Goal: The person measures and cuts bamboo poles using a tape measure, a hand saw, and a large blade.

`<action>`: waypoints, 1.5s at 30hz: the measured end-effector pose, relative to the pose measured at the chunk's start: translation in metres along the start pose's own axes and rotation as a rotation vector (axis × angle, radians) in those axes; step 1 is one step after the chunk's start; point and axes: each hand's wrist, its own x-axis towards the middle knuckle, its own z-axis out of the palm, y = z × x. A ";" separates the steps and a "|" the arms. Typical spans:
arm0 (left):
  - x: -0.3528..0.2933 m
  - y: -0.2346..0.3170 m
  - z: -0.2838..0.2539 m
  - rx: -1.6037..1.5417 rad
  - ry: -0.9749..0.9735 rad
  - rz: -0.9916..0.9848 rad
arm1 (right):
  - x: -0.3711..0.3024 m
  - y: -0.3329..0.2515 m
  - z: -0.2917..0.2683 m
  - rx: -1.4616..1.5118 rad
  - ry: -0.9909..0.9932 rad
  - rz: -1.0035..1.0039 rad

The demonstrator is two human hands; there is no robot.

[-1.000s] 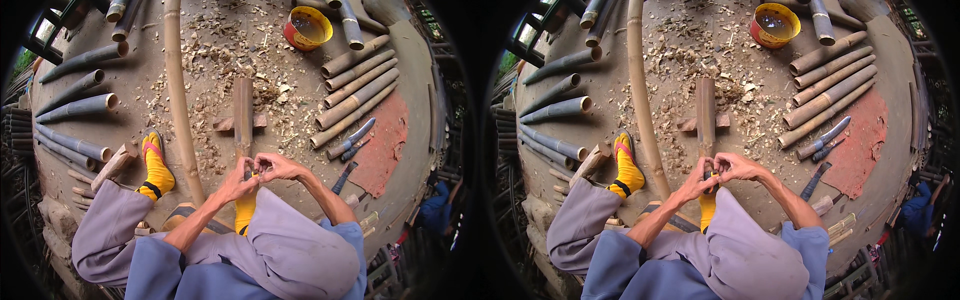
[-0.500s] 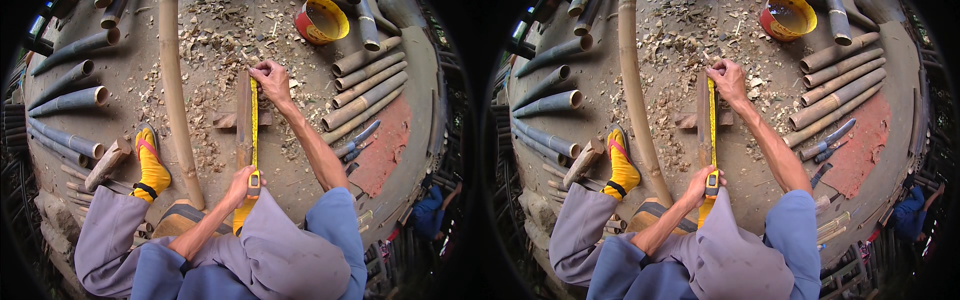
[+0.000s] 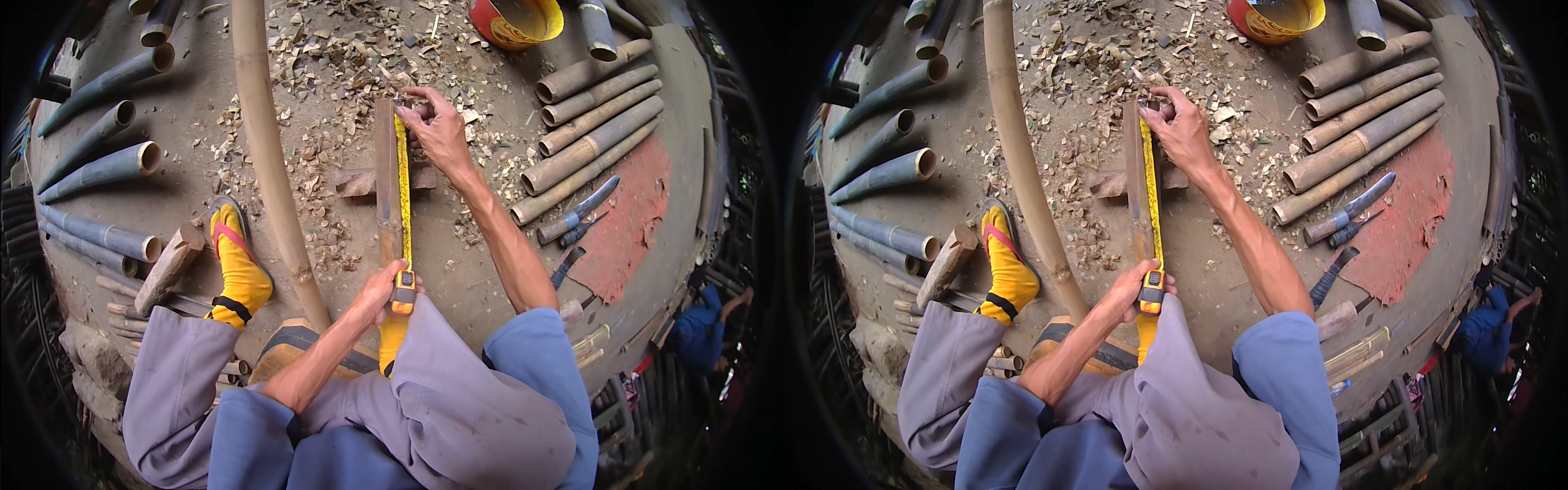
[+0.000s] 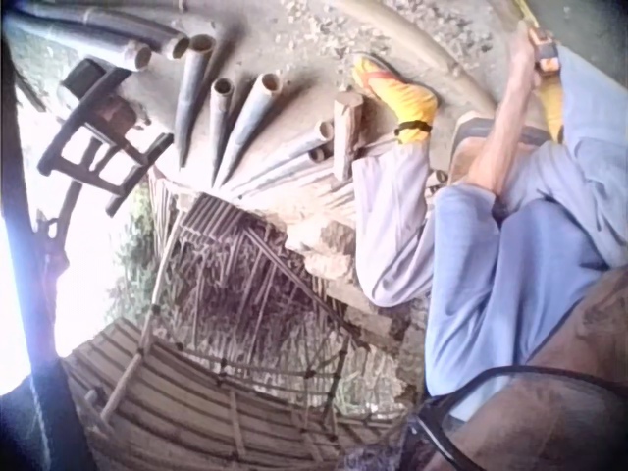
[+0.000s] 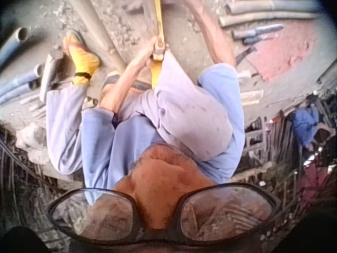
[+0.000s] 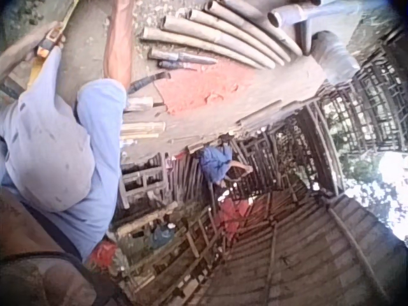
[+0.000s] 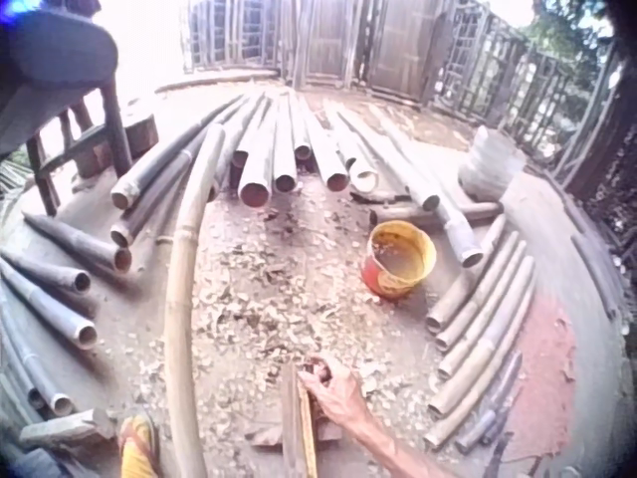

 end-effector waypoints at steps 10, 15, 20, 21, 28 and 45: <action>-0.006 0.008 0.003 -0.014 -0.004 0.006 | 0.001 -0.002 -0.002 -0.123 -0.070 -0.082; -0.005 0.006 0.000 -0.057 -0.019 0.001 | 0.001 0.002 0.001 -0.093 -0.049 -0.081; -0.009 0.009 0.003 -0.072 0.013 -0.001 | 0.000 0.001 0.001 -0.076 -0.054 -0.064; -0.009 0.009 0.004 -0.071 0.013 -0.003 | 0.000 0.001 0.001 -0.073 -0.049 -0.068; -0.008 0.007 0.003 -0.035 0.019 0.005 | 0.000 0.004 0.002 -0.085 -0.035 -0.072; -0.009 0.008 0.002 0.000 0.010 0.009 | -0.001 0.005 0.004 -0.061 -0.026 -0.081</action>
